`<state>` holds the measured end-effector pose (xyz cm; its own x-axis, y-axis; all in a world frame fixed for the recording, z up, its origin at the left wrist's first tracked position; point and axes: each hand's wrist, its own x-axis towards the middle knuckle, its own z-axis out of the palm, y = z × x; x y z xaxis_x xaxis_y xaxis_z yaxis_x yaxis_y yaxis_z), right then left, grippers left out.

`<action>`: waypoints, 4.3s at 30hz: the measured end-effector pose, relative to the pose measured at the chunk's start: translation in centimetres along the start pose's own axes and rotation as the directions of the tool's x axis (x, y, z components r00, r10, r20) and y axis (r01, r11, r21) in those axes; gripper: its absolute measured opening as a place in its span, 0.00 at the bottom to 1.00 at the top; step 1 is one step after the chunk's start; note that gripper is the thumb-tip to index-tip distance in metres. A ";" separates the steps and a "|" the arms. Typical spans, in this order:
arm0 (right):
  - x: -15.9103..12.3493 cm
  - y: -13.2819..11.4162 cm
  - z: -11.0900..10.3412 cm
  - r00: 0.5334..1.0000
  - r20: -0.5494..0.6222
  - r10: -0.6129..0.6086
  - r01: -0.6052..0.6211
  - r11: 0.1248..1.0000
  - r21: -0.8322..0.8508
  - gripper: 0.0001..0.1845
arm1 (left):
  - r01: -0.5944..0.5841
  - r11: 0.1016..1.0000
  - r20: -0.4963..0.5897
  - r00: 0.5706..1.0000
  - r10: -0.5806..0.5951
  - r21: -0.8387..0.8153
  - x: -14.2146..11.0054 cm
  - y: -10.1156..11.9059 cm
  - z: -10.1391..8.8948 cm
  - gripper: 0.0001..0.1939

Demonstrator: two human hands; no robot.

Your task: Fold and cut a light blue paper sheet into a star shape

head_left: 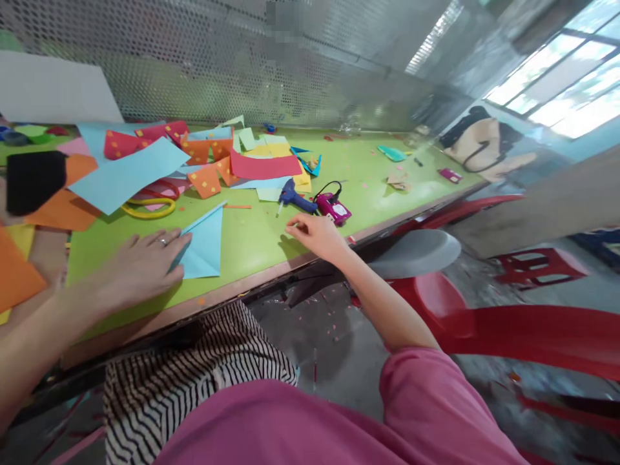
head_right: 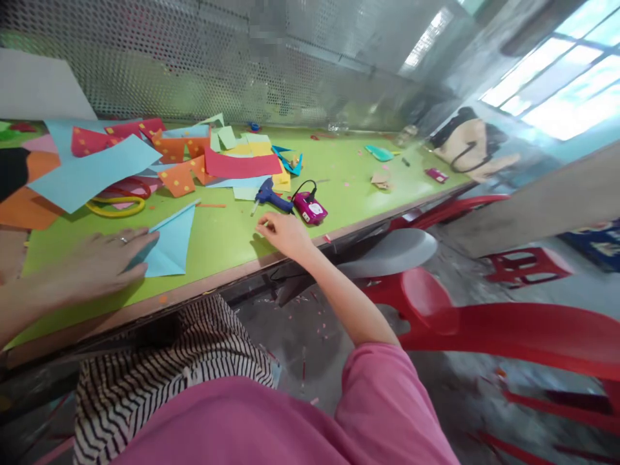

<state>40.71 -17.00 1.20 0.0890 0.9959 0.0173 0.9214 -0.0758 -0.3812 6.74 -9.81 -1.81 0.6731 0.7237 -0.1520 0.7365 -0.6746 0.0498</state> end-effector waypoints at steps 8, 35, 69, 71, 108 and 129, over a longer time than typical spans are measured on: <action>3.9 2.6 -1.5 0.992 -0.117 0.035 -0.059 0.976 -0.207 0.16 | 0.094 0.977 0.082 0.990 -0.111 0.190 -0.5 -0.3 -1.0 0.33; 16.8 -21.3 8.3 0.870 0.295 -0.395 0.481 0.809 -0.337 0.18 | 0.097 0.974 -0.028 0.994 -0.105 -0.205 -5.2 -0.1 1.3 0.32; -10.3 -5.0 3.6 0.518 0.808 -0.280 -0.622 0.526 0.581 0.41 | -0.164 0.967 -0.350 0.933 0.088 -0.195 -5.8 -0.7 3.3 0.29; -10.0 -5.4 3.7 0.517 0.811 -0.275 -0.621 0.531 0.576 0.42 | -0.179 0.961 -0.362 0.928 0.093 -0.211 -5.9 -0.9 3.4 0.31; -12.3 -5.5 7.1 0.528 0.771 -0.356 -0.602 0.484 0.636 0.48 | 0.268 0.826 -0.037 0.944 -0.328 -0.495 -1.9 -2.4 0.3 0.27; -8.5 -5.6 2.3 0.705 0.669 -0.235 -0.309 0.747 0.589 0.31 | 0.247 0.332 -0.058 0.718 -0.694 -0.910 -4.0 -2.7 -5.3 0.22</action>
<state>33.93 -24.90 1.08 -0.4064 0.7537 -0.5165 0.4380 -0.3354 -0.8341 2.42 -10.15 3.87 -0.0237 0.9959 -0.0867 0.4716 0.0876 0.8774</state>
